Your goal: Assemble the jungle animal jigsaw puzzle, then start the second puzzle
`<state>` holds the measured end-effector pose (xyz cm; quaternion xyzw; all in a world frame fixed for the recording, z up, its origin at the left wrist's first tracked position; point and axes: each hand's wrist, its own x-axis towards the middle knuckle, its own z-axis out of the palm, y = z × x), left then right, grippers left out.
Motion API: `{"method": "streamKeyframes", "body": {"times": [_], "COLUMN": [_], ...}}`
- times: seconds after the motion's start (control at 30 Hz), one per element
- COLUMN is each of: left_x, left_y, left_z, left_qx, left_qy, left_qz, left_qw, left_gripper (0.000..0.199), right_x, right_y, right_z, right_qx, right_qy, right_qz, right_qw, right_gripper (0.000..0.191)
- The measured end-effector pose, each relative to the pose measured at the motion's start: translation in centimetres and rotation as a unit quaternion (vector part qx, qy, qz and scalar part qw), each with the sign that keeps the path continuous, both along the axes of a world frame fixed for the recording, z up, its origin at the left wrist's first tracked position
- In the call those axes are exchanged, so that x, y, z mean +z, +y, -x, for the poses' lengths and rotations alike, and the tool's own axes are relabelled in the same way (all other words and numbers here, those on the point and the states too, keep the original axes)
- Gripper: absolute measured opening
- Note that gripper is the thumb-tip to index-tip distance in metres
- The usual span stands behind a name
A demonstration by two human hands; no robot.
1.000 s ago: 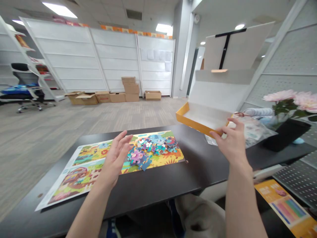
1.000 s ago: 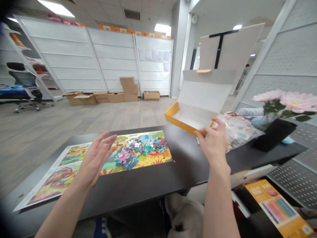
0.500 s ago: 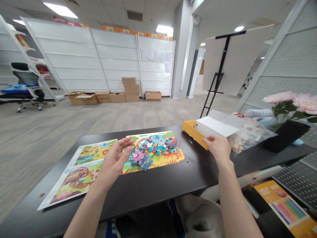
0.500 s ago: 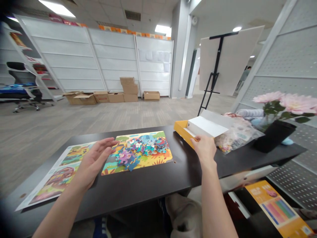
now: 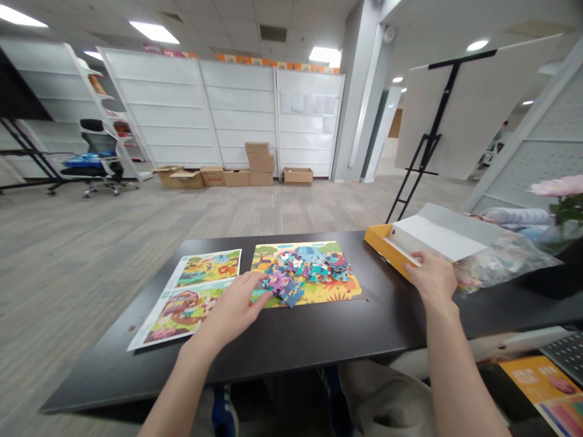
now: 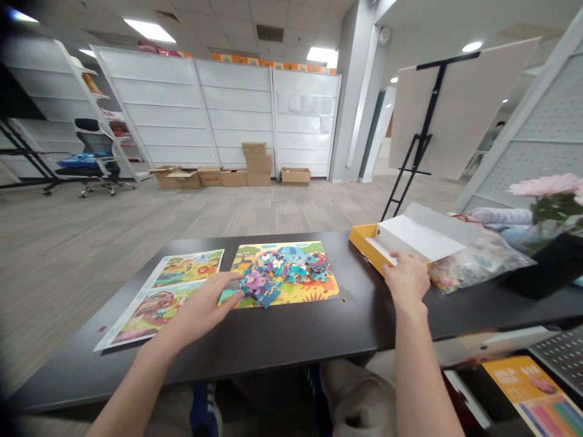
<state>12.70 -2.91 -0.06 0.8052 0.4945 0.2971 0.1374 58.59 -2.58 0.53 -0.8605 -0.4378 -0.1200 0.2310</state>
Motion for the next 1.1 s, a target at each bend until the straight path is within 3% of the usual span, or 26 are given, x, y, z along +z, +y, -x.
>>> {"method": "streamKeyframes", "body": {"times": [0.1, 0.2, 0.3, 0.4, 0.5, 0.6, 0.93, 1.1], "left_x": [-0.8, -0.8, -0.6, -0.7, -0.8, -0.6, -0.7, -0.2], "left_y": [-0.4, -0.9, -1.4, -1.8, -2.1, -2.5, -3.4, -3.3], "left_z": [0.6, 1.0, 1.1, 0.9, 0.5, 0.0, 0.1, 0.3], "left_qx": [0.011, 0.009, -0.003, -0.012, -0.007, -0.003, -0.001, -0.009], "left_qy": [0.064, 0.101, 0.131, 0.161, 0.19, 0.212, 0.215, 0.204], "left_qz": [-0.004, 0.021, 0.038, 0.037, 0.04, 0.04, 0.036, 0.045], "left_qw": [0.998, 0.995, 0.991, 0.986, 0.981, 0.976, 0.976, 0.978], "left_gripper": [0.031, 0.026, 0.026, 0.027, 0.026, 0.021, 0.021, 0.023], "right_x": [1.0, 1.6, 0.7, -1.0, -2.0, -1.8, -0.9, -0.9], "right_y": [0.1, 1.0, 2.6, 4.0, 4.7, 4.9, 5.0, 4.7], "right_z": [1.1, 3.1, 5.6, 7.9, 9.4, 10.1, 10.3, 10.2], "right_qx": [0.02, 0.107, 0.212, 0.255, 0.271, 0.267, 0.25, 0.228], "right_qy": [-0.036, 0.007, 0.105, 0.107, 0.089, 0.084, 0.084, 0.045], "right_qz": [-0.089, -0.155, -0.059, 0.064, 0.136, 0.165, 0.198, 0.176], "right_qw": [0.995, 0.982, 0.97, 0.959, 0.949, 0.946, 0.944, 0.957], "right_gripper": [0.044, 0.037, 0.031, 0.031, 0.034, 0.038, 0.027, 0.031]}}
